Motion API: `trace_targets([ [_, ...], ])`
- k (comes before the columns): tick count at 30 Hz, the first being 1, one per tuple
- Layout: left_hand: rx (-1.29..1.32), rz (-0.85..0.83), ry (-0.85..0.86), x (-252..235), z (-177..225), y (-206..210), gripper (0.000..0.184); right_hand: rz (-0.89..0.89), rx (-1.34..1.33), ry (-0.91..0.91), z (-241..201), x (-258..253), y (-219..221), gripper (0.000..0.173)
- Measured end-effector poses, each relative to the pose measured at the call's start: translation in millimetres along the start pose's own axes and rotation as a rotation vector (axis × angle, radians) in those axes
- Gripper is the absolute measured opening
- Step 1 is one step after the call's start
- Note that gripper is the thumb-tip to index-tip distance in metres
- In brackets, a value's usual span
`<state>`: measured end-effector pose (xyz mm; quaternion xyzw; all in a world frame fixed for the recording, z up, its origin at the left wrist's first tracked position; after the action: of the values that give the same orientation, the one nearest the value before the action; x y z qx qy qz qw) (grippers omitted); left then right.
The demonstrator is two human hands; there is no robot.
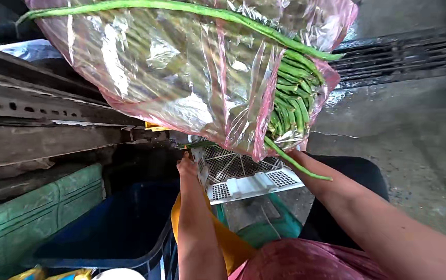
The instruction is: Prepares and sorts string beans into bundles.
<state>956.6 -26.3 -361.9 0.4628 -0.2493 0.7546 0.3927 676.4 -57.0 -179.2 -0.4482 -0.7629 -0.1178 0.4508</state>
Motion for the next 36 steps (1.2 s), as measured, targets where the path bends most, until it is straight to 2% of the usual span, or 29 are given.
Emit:
trace_targets([
  [3, -0.088, -0.011, -0.022, 3.7, -6.6, 0.9, 0.046, 0.022, 0.147, -0.023, 38.8, -38.3, 10.2, 0.043],
  [6, -0.203, -0.016, -0.029, 17.4, -12.8, 4.5, 0.045, -0.108, 0.354, 0.062, 99.8, -72.9, 8.2, 0.049],
  [8, -0.289, -0.035, 0.007, 27.1, -12.6, 8.2, 0.047, -0.193, 0.405, 0.178, 112.9, -58.9, -14.9, 0.045],
  [10, -0.301, -0.092, 0.108, 41.8, -4.6, 12.9, 0.05, -0.044, 0.359, 0.189, 113.6, -27.7, -50.9, 0.037],
  [12, -0.269, -0.153, 0.232, 64.0, 6.0, 16.6, 0.049, 0.298, 0.153, 0.048, 89.7, 23.7, -84.3, 0.028],
  [14, -0.25, -0.194, 0.359, 92.1, 12.6, 22.3, 0.035, 0.637, -0.02, -0.279, 46.4, 76.6, -101.2, 0.021],
  [16, -0.278, -0.305, 0.439, 126.1, 10.8, 26.7, 0.026, 0.714, 0.001, -0.619, -1.4, 109.6, -98.7, 0.021],
  [18, -0.336, -0.453, 0.45, 159.7, 3.9, 34.3, 0.021, 0.641, 0.188, -0.779, -43.7, 115.7, -81.5, 0.024],
  [19, -0.364, -0.532, 0.435, 175.6, 0.3, 39.8, 0.021, 0.621, 0.29, -0.785, -59.6, 111.0, -73.0, 0.028],
  [21, -0.424, -0.647, 0.425, 207.6, -3.5, 53.5, 0.022, 0.725, 0.452, -0.814, -81.4, 96.9, -66.8, 0.033],
  [23, -0.461, -0.708, 0.432, 234.7, -2.6, 66.2, 0.02, 0.796, 0.52, -0.755, -99.8, 85.5, -77.5, 0.037],
  [27, -0.489, -0.756, 0.487, 266.7, 5.2, 78.7, 0.019, 0.693, 0.579, -0.521, -126.0, 59.2, -91.5, 0.04],
  [32, -0.469, -0.765, 0.565, 281.5, 17.4, 76.1, 0.017, 0.597, 0.675, -0.474, -148.9, 58.4, -102.8, 0.029],
  [34, -0.486, -0.74, 0.683, 285.4, 24.6, 68.4, 0.018, 0.543, 0.681, -0.453, -154.4, 71.7, -107.8, 0.027],
  [36, -0.55, -0.637, 1.019, 301.4, 40.6, 59.7, 0.021, 0.5, 0.628, -0.478, -159.9, 107.6, -110.4, 0.029],
])
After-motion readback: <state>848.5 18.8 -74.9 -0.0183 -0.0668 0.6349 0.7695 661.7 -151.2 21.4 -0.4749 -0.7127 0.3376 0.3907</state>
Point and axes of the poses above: each hand's wrist, its own x-axis away from the middle knuckle, its own y-axis out of the palm, z = x × y, the point moved 5 cm from there along -x, towards the middle knuckle, and after that the axes turned 10 degrees about -z, right-handed, at the moved point
